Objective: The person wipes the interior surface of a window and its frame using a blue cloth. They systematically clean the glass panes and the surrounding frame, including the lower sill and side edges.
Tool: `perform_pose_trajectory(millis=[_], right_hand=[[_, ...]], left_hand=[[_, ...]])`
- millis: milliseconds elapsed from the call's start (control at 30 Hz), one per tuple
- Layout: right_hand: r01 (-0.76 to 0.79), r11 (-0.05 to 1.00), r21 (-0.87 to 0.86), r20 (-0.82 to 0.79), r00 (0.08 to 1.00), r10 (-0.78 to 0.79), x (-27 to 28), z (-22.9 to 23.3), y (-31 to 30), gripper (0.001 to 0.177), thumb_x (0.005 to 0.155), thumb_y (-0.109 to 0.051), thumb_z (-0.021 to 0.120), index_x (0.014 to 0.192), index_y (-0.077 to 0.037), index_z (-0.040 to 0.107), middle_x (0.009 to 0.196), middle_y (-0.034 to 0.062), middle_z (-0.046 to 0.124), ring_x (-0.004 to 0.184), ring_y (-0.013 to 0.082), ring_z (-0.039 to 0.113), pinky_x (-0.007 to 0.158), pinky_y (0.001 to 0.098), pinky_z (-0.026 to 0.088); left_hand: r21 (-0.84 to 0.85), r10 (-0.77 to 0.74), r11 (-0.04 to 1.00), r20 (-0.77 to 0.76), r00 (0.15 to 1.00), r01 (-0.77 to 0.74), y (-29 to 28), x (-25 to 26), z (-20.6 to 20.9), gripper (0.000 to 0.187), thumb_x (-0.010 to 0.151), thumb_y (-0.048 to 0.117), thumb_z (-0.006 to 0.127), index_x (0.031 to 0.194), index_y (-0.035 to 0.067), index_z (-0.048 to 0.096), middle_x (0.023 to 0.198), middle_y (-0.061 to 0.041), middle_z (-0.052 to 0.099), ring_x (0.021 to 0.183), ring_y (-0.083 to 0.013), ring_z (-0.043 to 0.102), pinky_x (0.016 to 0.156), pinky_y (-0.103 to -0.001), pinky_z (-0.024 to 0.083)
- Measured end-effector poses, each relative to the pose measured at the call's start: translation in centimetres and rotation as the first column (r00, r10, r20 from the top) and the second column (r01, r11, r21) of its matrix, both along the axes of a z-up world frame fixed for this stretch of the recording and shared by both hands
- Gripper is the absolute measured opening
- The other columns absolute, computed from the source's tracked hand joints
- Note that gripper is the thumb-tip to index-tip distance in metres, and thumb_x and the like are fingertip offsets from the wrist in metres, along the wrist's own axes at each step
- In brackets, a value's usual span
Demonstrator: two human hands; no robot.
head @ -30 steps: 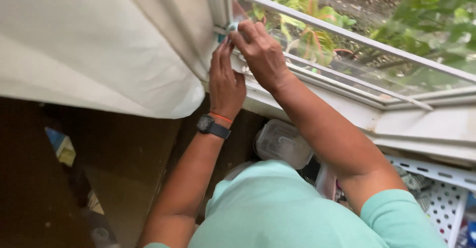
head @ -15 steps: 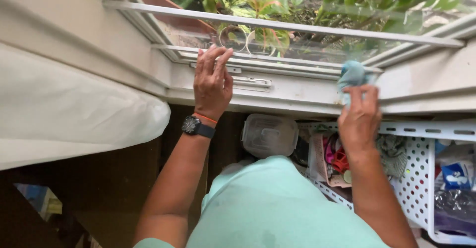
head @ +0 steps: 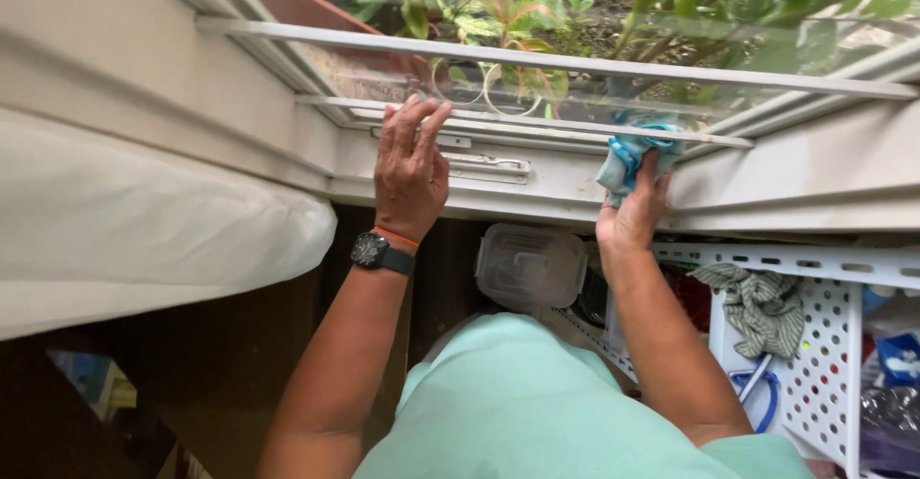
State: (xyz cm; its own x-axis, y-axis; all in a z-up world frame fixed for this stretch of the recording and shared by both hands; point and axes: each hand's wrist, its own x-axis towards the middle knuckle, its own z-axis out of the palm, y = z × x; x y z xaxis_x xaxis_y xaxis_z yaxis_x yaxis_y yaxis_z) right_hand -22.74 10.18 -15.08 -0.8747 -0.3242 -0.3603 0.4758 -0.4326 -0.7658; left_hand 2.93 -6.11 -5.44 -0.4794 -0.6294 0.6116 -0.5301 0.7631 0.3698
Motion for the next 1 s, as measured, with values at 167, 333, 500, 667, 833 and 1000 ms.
perform_pose_trajectory(millis=[167, 333, 500, 667, 833, 1000], right_hand=[[-0.098, 0.989, 0.110, -0.257, 0.959, 0.123, 5.0, 3.0, -4.1, 0.021, 0.097, -0.026, 0.079, 0.116, -0.026, 0.069, 0.107, 0.0040, 0.078, 0.100, 0.0172, 0.077, 0.089, 0.0409, 0.066], [-0.280, 0.958, 0.068, -0.194, 0.938, 0.288, 11.4, 4.8, -9.2, 0.024, 0.092, -0.016, 0.083, 0.112, -0.022, 0.072, 0.104, 0.0085, 0.079, 0.097, 0.0205, 0.079, 0.084, 0.0403, 0.067], [-0.402, 0.911, 0.086, -0.154, 0.898, 0.411, 17.5, 4.0, -14.6, 0.047, 0.083, -0.019, 0.093, 0.122, -0.013, 0.067, 0.108, 0.0045, 0.067, 0.097, 0.0166, 0.072, 0.084, 0.0421, 0.063], [-0.601, 0.760, 0.247, -0.116, 0.761, 0.639, 22.0, 4.8, -19.0, 0.033, 0.077, -0.030, 0.095, 0.102, -0.020, 0.077, 0.086, -0.0016, 0.072, 0.078, 0.0055, 0.068, 0.069, 0.0274, 0.058], [-0.726, 0.591, 0.353, -0.111, 0.594, 0.796, 22.2, 4.9, -20.0, 0.037, 0.076, -0.037, 0.093, 0.104, -0.017, 0.079, 0.085, 0.0019, 0.075, 0.076, 0.0074, 0.068, 0.070, 0.0287, 0.059], [-0.731, 0.557, 0.394, 0.029, 0.616, 0.787, 15.3, -3.7, -17.5, 0.032, 0.083, -0.036, 0.088, 0.104, -0.012, 0.080, 0.088, 0.0006, 0.076, 0.074, 0.0089, 0.067, 0.071, 0.0325, 0.059]], left_hand=[[0.029, -0.022, 0.999, -0.026, 0.999, 0.023, -0.2, 0.8, 0.4, 0.067, 0.083, -0.009, 0.060, 0.145, 0.017, 0.059, 0.140, -0.007, 0.058, 0.139, -0.0314, 0.053, 0.125, -0.048, 0.031], [0.226, 0.062, 0.974, -0.257, 0.964, -0.003, 1.0, 2.4, 1.1, 0.069, 0.087, -0.009, 0.044, 0.151, 0.014, 0.051, 0.149, -0.009, 0.053, 0.145, -0.0334, 0.049, 0.127, -0.047, 0.033], [0.357, 0.238, 0.928, -0.344, 0.908, -0.109, 1.8, 5.7, -1.2, 0.077, 0.084, -0.007, 0.041, 0.159, 0.011, 0.038, 0.159, -0.013, 0.041, 0.151, -0.0370, 0.039, 0.128, -0.051, 0.030], [0.373, 0.310, 0.909, -0.309, 0.899, -0.185, 0.8, 7.1, -2.6, 0.080, 0.077, -0.008, 0.046, 0.155, 0.008, 0.044, 0.157, -0.014, 0.045, 0.145, -0.0371, 0.046, 0.123, -0.048, 0.037], [0.303, 0.392, 0.895, -0.179, 0.903, -0.328, 1.2, 6.9, -2.9, 0.081, 0.077, -0.003, 0.050, 0.157, 0.011, 0.045, 0.160, -0.016, 0.041, 0.145, -0.0422, 0.044, 0.122, -0.054, 0.035], [0.436, 0.267, 0.845, 0.160, 0.950, -0.310, 1.3, 3.6, -4.8, 0.074, 0.072, -0.003, 0.061, 0.145, 0.008, 0.056, 0.161, -0.014, 0.042, 0.145, -0.0443, 0.041, 0.111, -0.071, 0.034]])
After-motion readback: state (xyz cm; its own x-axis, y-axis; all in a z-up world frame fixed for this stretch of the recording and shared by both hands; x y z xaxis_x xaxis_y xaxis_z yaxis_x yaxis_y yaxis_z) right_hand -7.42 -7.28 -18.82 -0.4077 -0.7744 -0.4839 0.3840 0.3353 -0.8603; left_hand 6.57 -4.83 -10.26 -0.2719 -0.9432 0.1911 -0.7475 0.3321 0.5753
